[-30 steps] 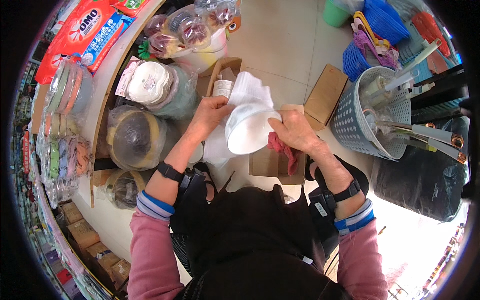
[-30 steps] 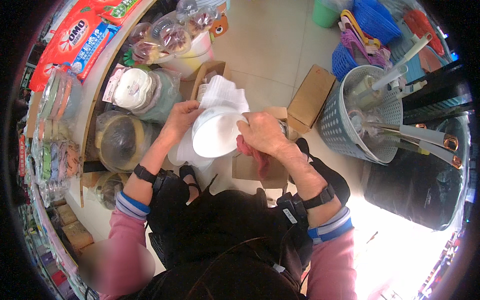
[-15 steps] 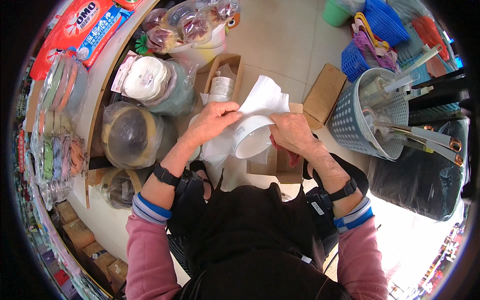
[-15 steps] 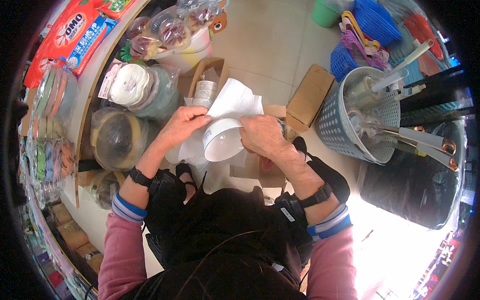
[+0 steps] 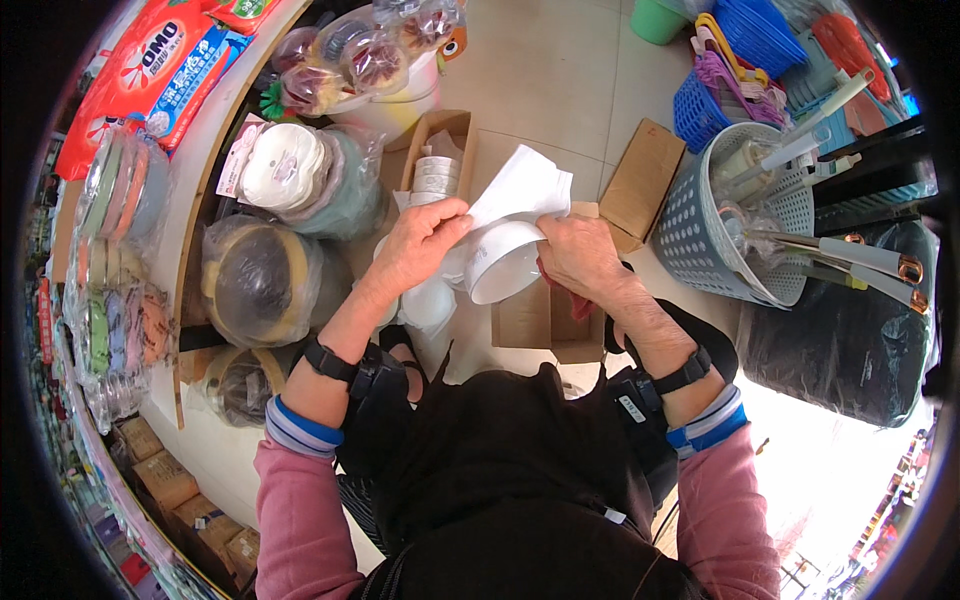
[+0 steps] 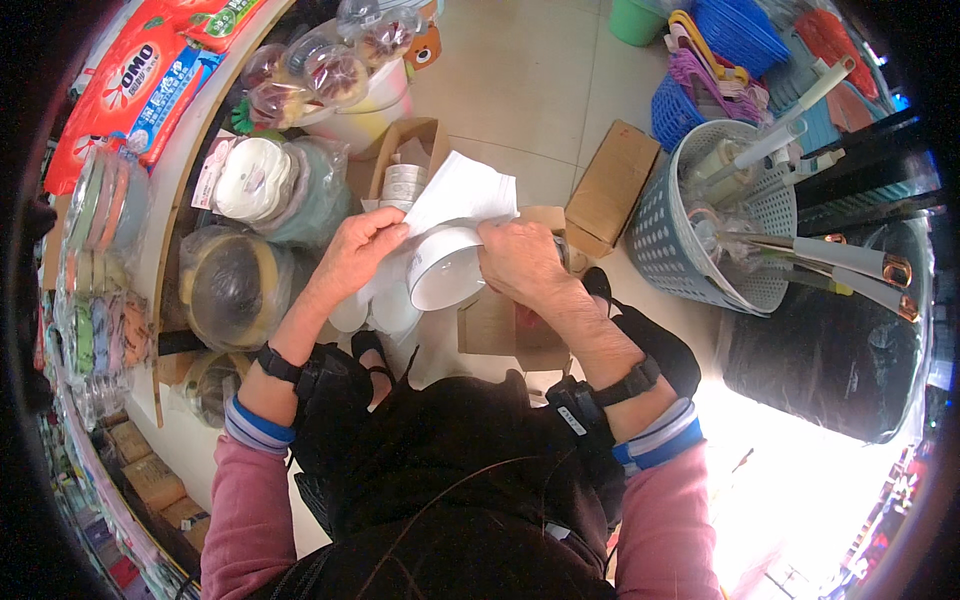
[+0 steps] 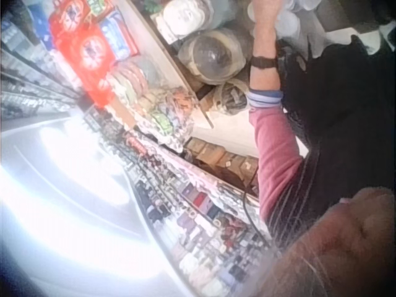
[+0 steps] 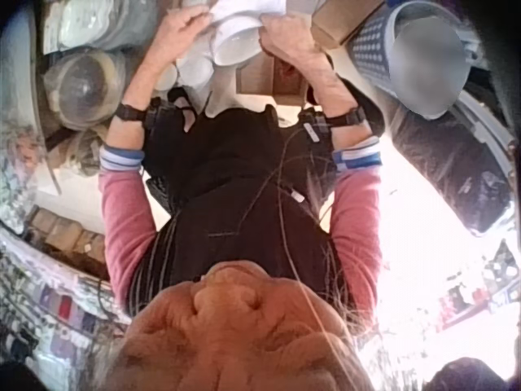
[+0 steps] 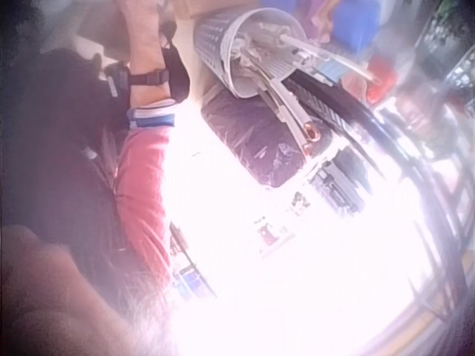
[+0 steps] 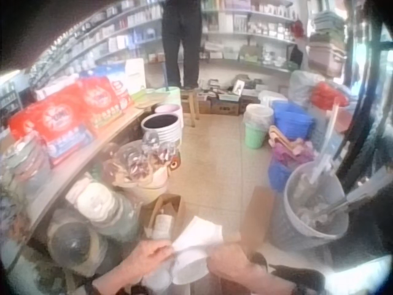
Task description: The person sits on the floor and packs white bowls into a cardboard box. They wipe each bowl with a pink cloth, place tissue paper between layers, and arrange the bowls inside the box.
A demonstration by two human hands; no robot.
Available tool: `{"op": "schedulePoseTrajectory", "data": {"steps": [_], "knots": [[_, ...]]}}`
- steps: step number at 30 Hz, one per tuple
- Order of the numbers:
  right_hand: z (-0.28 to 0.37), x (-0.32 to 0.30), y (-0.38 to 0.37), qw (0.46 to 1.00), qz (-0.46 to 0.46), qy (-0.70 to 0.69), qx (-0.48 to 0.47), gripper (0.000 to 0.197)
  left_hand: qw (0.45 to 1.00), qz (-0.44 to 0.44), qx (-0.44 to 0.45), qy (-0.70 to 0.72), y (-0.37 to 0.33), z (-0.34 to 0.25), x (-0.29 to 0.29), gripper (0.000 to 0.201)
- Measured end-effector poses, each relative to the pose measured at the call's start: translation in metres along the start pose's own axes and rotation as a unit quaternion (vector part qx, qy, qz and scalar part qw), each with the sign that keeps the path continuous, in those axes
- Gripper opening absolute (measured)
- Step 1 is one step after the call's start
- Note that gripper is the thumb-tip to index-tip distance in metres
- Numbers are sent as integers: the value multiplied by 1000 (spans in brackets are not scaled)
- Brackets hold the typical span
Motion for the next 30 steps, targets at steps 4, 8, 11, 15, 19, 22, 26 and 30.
{"op": "schedulePoseTrajectory", "data": {"steps": [4,8,11,15,19,22,26,30], "knots": [[1,1,1,998,-56,21,-37,14,998,52,-12,25,0,0,-1,18],[1,2,1,998,-51,29,-27,14,996,80,-24,23,2,-8,0,23],[0,2,1,999,-27,25,8,14,994,101,-19,35,3,-17,4,40],[-2,0,2,1000,-25,12,11,15,988,137,-47,49,1,-23,5,59],[-6,1,5,1000,-23,4,11,16,988,146,-36,42,0,-25,9,62],[-10,1,8,999,-41,5,10,16,990,135,-19,26,-1,-26,16,62],[-16,2,12,999,-37,1,8,17,991,125,-24,29,-4,-27,24,61],[-17,4,14,999,-23,-31,18,22,994,94,-30,48,-9,-21,25,58]]}}
Point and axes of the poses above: each hand's wrist, its own y-axis away from the middle knuckle, its own x-axis out of the palm, z = x × y, the point moved 1 cm from there along -y, towards the middle knuckle, and after that the axes turned 8 degrees about z, right-handed, at the moved point
